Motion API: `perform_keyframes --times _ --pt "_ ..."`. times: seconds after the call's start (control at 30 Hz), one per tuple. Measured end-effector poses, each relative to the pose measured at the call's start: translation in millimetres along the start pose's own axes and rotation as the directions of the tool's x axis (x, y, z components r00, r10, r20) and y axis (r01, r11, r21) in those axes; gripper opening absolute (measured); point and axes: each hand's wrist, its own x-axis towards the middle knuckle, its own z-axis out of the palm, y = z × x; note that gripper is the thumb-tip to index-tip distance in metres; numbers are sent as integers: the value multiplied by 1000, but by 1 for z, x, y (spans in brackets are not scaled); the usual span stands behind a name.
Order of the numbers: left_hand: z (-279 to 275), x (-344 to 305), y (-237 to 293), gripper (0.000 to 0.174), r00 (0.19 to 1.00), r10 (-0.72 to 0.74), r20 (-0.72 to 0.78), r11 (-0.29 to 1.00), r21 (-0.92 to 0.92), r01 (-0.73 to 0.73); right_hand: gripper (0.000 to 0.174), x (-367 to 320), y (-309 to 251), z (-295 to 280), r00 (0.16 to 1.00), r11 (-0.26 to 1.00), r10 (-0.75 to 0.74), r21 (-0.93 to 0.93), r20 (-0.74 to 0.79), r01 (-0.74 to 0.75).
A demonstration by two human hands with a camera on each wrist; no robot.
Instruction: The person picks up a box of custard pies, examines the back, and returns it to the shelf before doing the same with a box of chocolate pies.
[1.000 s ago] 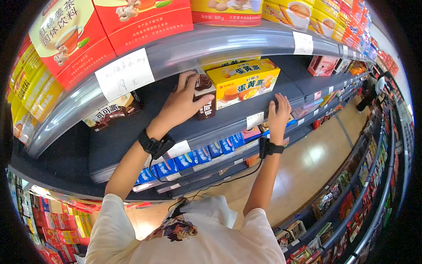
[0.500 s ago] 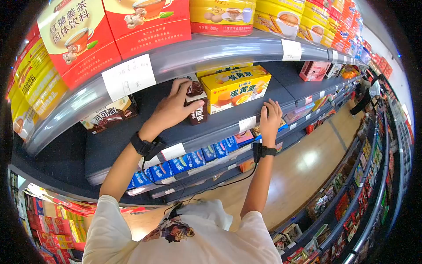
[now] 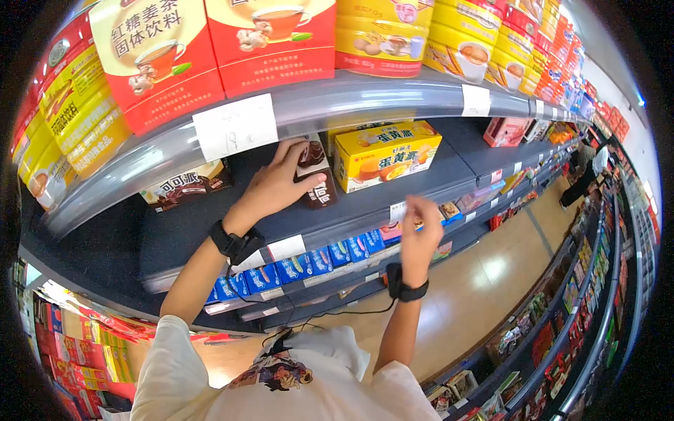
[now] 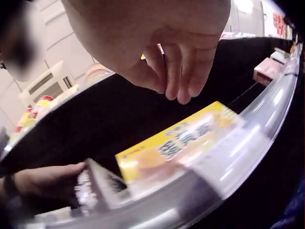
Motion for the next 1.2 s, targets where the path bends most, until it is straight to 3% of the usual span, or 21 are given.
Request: perform_keyframes --times 0.1,0.13,0.17,0.27,0.3,0.33,0.47,0.53,0.87,0.97,1.07,1.1,1.13,1.2 --pt "-3 -2 0 77 999 -9 35 1000 -22 10 26 -14 -55 25 958 988 -52 154 282 9" --pt "-4 -3 0 77 999 -4 41 1000 -26 5 31 -17 -62 36 943 977 -161 179 292 112" --pt "-5 -4 1 77 999 -6 35 999 -32 7 45 -16 -70 46 904 963 -237 210 355 171" --pt "-11 -10 -2 75 1000 -4 3 998 -68 4 66 -17 -86 82 893 957 -289 105 344 269" --pt "-10 -11 -5 74 1000 3 -11 996 -92 -4 81 -17 -85 91 879 956 -286 52 381 289" --pt "-9 -14 -9 74 1000 5 -27 993 -114 -8 83 -16 -89 99 901 968 -247 43 357 248" --pt "-11 -24 -7 62 994 106 -35 961 -252 -111 79 -5 -104 114 918 954 -239 -100 316 283" --pt "-14 -31 1 55 987 159 -22 952 -261 -159 75 0 -98 120 932 967 -214 -69 291 244" --pt "-30 -80 -2 60 948 319 5 878 -379 -294 69 -6 -104 115 935 977 -141 -107 326 185" --pt "-44 -109 -21 60 975 216 -44 924 -314 -219 68 -7 -104 108 918 986 -97 -91 385 142" --pt "-72 -140 -47 59 988 104 -114 964 -234 -128 67 -5 -96 100 909 995 -97 39 405 89" --pt "-84 -153 -55 58 989 59 -133 973 -215 -86 66 -5 -94 99 906 997 -42 81 421 8" --pt "-94 -166 -65 57 983 35 -179 979 -193 -70 64 -7 -86 103 921 988 -98 146 376 45" --pt "-108 -192 -78 55 969 -147 -201 955 -285 86 60 -9 -82 105 937 979 -30 198 349 -42"
